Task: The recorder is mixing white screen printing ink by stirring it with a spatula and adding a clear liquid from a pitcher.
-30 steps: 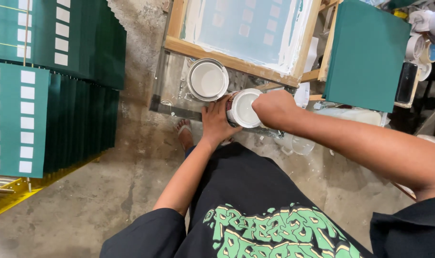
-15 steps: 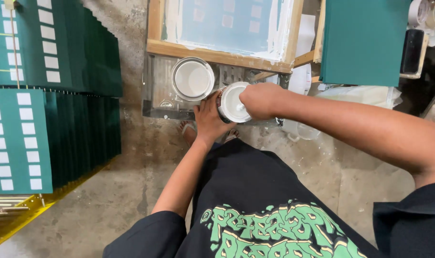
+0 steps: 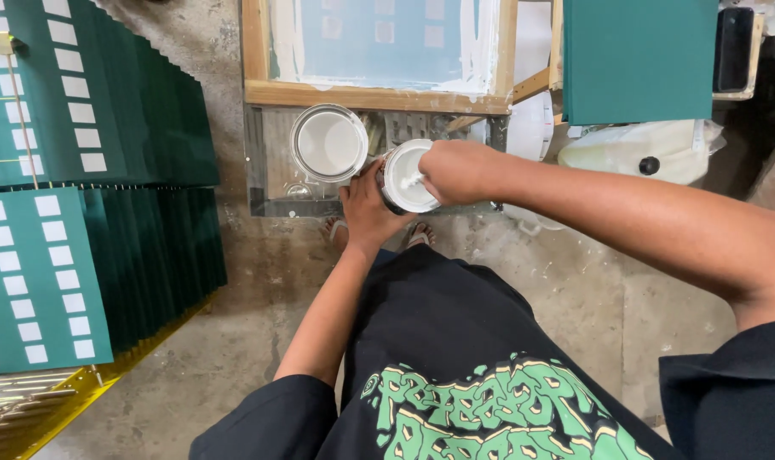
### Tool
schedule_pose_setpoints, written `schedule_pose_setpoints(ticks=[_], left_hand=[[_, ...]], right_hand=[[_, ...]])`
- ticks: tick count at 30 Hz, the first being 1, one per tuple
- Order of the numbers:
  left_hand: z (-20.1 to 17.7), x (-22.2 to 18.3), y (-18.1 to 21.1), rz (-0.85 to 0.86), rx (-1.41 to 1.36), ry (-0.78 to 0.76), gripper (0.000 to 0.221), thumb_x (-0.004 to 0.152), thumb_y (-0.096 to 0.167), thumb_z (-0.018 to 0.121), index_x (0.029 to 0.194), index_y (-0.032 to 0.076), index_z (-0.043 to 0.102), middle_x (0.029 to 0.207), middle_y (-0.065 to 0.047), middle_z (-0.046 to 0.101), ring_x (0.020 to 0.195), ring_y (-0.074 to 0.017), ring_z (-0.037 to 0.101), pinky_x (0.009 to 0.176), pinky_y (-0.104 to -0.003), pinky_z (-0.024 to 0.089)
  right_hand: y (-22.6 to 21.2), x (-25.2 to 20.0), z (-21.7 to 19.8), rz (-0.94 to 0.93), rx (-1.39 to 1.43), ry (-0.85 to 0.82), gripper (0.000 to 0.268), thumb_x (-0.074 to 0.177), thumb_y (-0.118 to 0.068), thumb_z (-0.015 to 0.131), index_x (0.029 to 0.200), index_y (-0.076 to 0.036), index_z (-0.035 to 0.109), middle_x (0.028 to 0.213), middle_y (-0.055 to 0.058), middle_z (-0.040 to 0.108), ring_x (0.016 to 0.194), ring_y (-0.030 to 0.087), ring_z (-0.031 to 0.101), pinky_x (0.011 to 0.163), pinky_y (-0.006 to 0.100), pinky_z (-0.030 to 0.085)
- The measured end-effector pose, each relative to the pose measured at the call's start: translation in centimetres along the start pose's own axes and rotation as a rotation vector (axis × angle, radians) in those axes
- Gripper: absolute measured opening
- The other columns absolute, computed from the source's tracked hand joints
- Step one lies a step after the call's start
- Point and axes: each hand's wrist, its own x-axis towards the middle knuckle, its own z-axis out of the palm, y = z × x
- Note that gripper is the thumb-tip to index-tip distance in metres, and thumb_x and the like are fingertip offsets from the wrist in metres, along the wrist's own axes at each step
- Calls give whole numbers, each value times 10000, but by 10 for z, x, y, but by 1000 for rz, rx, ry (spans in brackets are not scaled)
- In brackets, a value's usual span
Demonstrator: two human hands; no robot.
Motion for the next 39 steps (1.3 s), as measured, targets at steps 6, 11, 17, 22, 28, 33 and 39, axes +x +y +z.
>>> schedule_pose_setpoints(ticks=[6,11,17,22,28,33,39], left_hand=[[1,-2,-2,-12,-21,-15,1108,546,567,938,1439,89,487,1349,-90,624,1255,-269,577,1046,-477,348],[-1,1,1,-10,-10,-31,1102,539,558,938,1434,95,492,1333,-87,623,1250,-271,578,1061,-485,342],[1,0,-2,-43,-33,-29,1105,550,555,937,1446,95,484,1361,-89,618,1262,-271,568,1055,-475,343],[-2,0,0,-35,-44,-42,1122,548,574,945,1446,92,475,1367,-97,604,1288,-273,550,1085,-488,326],[0,1,-5,-25,-33,-59,1100,522,551,936,1419,97,490,1356,-97,607,1290,-273,546,1084,-483,327],[1,0,-5,-12,-21,-47,1100,518,554,947,1410,97,494,1336,-91,609,1276,-284,552,1051,-481,338],[0,2,-1,-6,-1,-31,1086,519,546,947,1407,102,508,1347,-82,626,1267,-272,573,1039,-483,338]], right_hand=[[1,-14,37,20,-298,145,105,846,-70,635,855,2,710,824,188,733,754,387,736,590,512,583],[-11,1,2,128,-184,-66,107,775,-110,678,802,-17,725,820,205,705,789,410,722,643,521,584],[-9,-18,30,45,-207,182,145,884,-131,664,862,-1,725,781,197,724,709,386,723,592,503,575],[-19,-7,13,200,-331,74,99,802,-100,666,826,-45,745,811,167,741,766,353,738,591,484,592],[-3,-17,17,222,17,-11,229,874,-223,670,811,-17,747,815,229,705,757,442,703,617,544,559],[-8,-35,50,200,-58,320,225,976,-201,595,858,-15,641,719,214,694,651,429,695,559,546,546],[12,-18,19,-90,-222,180,167,838,-192,644,764,-43,629,659,198,672,623,412,685,552,528,536]])
